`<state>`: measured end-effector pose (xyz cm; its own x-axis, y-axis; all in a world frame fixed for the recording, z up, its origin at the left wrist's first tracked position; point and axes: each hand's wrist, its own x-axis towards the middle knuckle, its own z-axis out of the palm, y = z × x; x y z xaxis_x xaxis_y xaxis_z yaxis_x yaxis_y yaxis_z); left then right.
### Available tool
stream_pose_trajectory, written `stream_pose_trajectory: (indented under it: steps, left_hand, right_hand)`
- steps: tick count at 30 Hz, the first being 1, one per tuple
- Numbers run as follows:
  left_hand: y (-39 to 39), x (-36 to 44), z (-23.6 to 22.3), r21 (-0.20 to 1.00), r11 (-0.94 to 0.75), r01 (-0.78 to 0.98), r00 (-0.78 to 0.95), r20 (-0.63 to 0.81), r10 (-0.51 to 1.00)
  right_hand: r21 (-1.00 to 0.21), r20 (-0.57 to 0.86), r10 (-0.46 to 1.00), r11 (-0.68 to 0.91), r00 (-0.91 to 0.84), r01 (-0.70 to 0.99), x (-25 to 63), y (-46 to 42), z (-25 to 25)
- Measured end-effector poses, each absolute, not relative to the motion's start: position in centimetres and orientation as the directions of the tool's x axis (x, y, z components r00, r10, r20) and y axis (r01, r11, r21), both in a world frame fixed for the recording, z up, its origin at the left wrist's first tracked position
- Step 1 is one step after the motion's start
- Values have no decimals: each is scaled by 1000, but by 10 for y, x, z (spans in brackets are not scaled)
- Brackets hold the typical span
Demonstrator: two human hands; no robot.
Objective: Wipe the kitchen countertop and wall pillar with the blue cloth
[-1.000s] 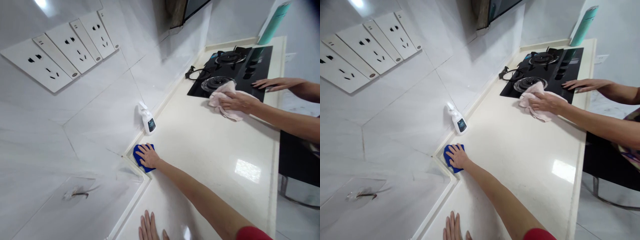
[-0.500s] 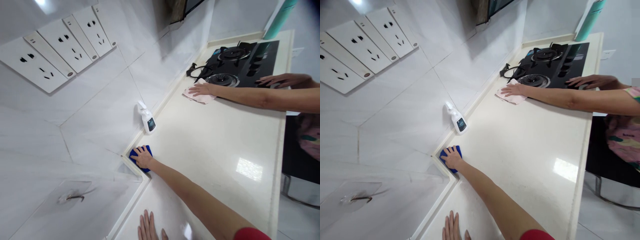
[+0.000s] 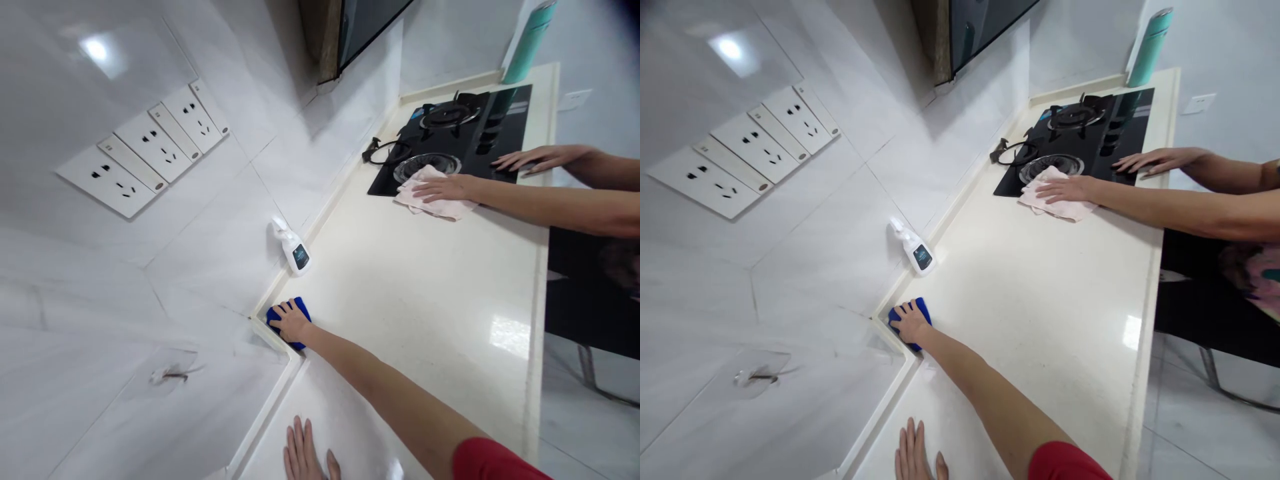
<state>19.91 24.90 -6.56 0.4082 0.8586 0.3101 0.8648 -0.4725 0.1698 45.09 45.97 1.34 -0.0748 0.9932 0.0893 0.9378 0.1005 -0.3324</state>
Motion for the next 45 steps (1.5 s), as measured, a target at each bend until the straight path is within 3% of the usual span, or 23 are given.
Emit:
stream_pose_trajectory:
  steps: [10, 16, 20, 23, 29, 36, 41, 45]
  left_hand:
    - [248, 198, -37, 186, -486, 854, 463, 154, 873]
    - [244, 201, -28, 229, -482, 846, 459, 148, 876]
    - [242, 204, -23, 250, -500, 829, 466, 185, 865]
    - [243, 205, -22, 293, -516, 805, 478, 194, 857]
    - [240, 204, -19, 478, -480, 735, 456, 175, 872]
    - [206, 172, -8, 709, -303, 636, 460, -33, 887]
    - [161, 121, -22, 839, -244, 486, 500, -38, 865]
    - [136, 102, -28, 924, -17, 382, 355, -130, 926]
  right_hand:
    - [-370, 250, 949, 276, -191, 887, 476, 351, -4]
    - [-437, 307, 930, 328, -204, 838, 475, 247, -17]
    - [-394, 307, 936, 289, -171, 873, 478, 160, -22]
    - [-303, 300, 951, 167, -72, 938, 501, 111, -27]
    - [-114, 353, 852, -371, 387, 921, 538, 86, -38]
    - [-57, 347, 762, -564, 547, 823, 494, 108, -36]
    - [-188, 354, 814, -420, 461, 888, 403, 123, -37]
    - [-331, 371, 883, -166, 289, 929, 326, 122, -37]
